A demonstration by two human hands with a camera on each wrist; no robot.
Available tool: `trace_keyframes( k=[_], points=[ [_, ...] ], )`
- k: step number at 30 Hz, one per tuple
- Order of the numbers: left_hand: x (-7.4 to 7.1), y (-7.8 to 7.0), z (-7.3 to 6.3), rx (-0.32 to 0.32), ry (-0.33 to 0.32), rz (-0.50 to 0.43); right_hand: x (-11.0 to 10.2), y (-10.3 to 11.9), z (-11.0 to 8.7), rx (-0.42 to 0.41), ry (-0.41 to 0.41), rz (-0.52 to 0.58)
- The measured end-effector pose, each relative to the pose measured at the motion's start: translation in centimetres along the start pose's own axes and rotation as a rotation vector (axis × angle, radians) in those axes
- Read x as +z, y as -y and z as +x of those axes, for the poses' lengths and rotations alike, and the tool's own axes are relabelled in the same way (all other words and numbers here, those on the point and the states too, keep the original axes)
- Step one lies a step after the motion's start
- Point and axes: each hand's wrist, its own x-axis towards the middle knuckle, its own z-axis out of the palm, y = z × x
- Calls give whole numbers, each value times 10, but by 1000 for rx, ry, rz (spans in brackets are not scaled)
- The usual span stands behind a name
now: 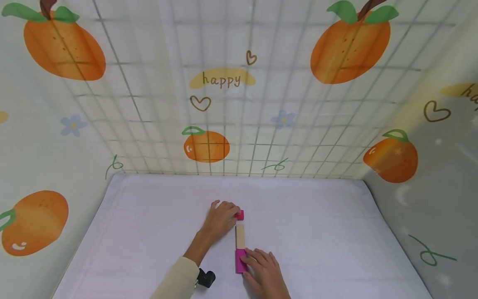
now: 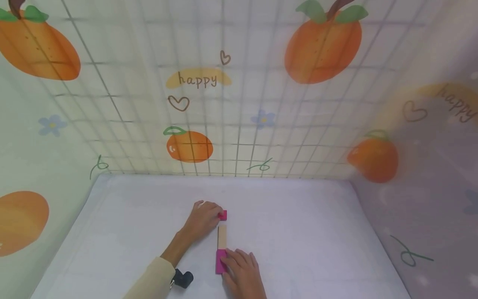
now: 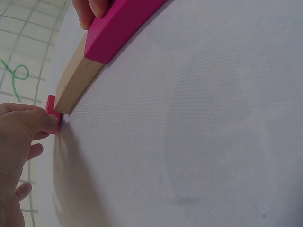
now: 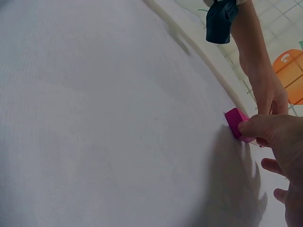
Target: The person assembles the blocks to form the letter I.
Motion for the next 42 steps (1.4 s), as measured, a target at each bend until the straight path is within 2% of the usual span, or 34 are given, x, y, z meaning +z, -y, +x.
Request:
trace_keyframes(
  k=[11,22,35,42],
  points=[
    [4,3,-2,26,-15,23,1,-1,2,-2,7,-2],
    [1,3,-3,31,19,44,1,-2,0,-19,-9,24],
    [2,4,-4,32,15,23,4,-4,-1,-35,-26,46],
    [1,4,-4,25,20,32,8,-7,-2,-113,-121,89]
  ],
)
